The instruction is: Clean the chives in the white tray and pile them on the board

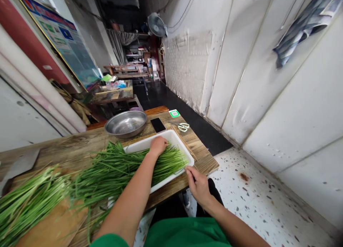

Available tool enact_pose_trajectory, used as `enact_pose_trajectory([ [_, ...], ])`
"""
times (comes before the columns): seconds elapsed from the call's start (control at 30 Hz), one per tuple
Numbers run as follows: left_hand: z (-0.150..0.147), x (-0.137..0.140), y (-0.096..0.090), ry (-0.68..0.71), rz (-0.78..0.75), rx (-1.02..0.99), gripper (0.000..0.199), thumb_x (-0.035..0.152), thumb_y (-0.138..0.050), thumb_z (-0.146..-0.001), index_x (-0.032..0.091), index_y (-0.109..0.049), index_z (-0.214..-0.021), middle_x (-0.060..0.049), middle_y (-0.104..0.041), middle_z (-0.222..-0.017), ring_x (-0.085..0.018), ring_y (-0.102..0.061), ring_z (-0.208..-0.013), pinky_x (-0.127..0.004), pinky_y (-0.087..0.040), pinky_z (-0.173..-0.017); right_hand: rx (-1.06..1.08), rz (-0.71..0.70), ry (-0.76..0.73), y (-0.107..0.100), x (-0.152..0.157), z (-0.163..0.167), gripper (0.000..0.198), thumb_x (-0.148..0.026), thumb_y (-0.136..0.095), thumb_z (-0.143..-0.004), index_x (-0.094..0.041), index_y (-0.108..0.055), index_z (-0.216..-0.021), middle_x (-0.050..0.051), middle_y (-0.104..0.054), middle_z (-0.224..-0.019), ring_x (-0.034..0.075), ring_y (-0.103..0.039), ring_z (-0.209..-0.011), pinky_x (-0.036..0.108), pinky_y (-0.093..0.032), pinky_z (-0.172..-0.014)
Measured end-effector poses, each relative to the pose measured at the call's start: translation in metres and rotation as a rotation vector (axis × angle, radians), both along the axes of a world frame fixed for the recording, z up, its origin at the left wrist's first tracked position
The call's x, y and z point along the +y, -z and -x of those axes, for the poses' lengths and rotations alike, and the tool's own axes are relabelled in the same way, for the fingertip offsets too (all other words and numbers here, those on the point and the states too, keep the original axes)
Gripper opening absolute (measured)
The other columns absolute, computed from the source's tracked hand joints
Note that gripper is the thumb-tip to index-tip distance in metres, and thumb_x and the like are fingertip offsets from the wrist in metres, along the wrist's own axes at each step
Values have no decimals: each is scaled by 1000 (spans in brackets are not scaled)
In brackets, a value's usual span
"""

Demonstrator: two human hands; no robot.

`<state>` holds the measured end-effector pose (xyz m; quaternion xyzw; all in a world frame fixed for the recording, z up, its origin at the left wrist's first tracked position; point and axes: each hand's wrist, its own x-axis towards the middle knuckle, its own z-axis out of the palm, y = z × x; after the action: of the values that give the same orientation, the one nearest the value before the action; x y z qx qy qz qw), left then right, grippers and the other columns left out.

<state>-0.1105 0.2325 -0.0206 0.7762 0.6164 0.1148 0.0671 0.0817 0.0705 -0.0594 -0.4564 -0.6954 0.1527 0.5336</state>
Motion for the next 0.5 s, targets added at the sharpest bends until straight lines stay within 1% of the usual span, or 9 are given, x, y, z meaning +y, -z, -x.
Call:
enact_pose_trajectory([
  [0.07, 0, -1, -5, -11, -42, -97, 19, 27, -51, -70, 20, -69, -72, -7, -66, -79, -19, -56, -78, -26, -36, -70, -6, 59, -2, -4, 4, -3, 21, -19, -40, -84, -17, -57, -96, 5, -66, -86, 15, -63, -75, 24, -48, -69],
  [0.2, -2, -1, -14, 10, -52, -325, 22, 29, -49, -70, 18, -67, -73, -4, -66, -74, -17, -57, -70, -24, -38, -65, -78, 141, -23, -14, 15, -8, 22, -21, -38, -84, -18, -59, -91, 4, -65, -77, 15, -62, -67, 23, -46, -64],
  [0.27, -5, -3, -18, 1, -17, -482, 24, 30, -49, -69, 15, -66, -76, -5, -66, -72, -16, -57, -67, -24, -39, -62, -117, 164, -25, -19, 22, -10, 23, -20, -38, -83, -18, -59, -90, 3, -65, -74, 14, -61, -66, 22, -45, -64],
  [0.37, -9, -8, -24, -9, 83, -712, 35, 30, -49, -69, 12, -62, -95, -4, -65, -68, -14, -56, -61, -23, -40, -58, -149, 173, -15, -26, 31, -9, 22, -19, -39, -82, -19, -60, -89, 2, -65, -74, 14, -60, -65, 21, -44, -62],
  [0.43, -10, -12, -29, 25, 129, -783, 41, 31, -50, -68, 12, -59, -104, -4, -66, -72, -13, -56, -62, -23, -40, -59, -164, 167, -10, -29, 36, -9, 22, -18, -39, -81, -19, -60, -87, 1, -65, -74, 13, -60, -63, 20, -44, -60],
  [0.5, -9, -14, -32, 82, 154, -804, 42, 33, -54, -67, 13, -61, -103, -6, -66, -84, -14, -56, -70, -24, -41, -64, -177, 156, -4, -30, 38, -8, 22, -17, -39, -81, -19, -61, -86, 1, -65, -74, 13, -61, -63, 19, -43, -60],
])
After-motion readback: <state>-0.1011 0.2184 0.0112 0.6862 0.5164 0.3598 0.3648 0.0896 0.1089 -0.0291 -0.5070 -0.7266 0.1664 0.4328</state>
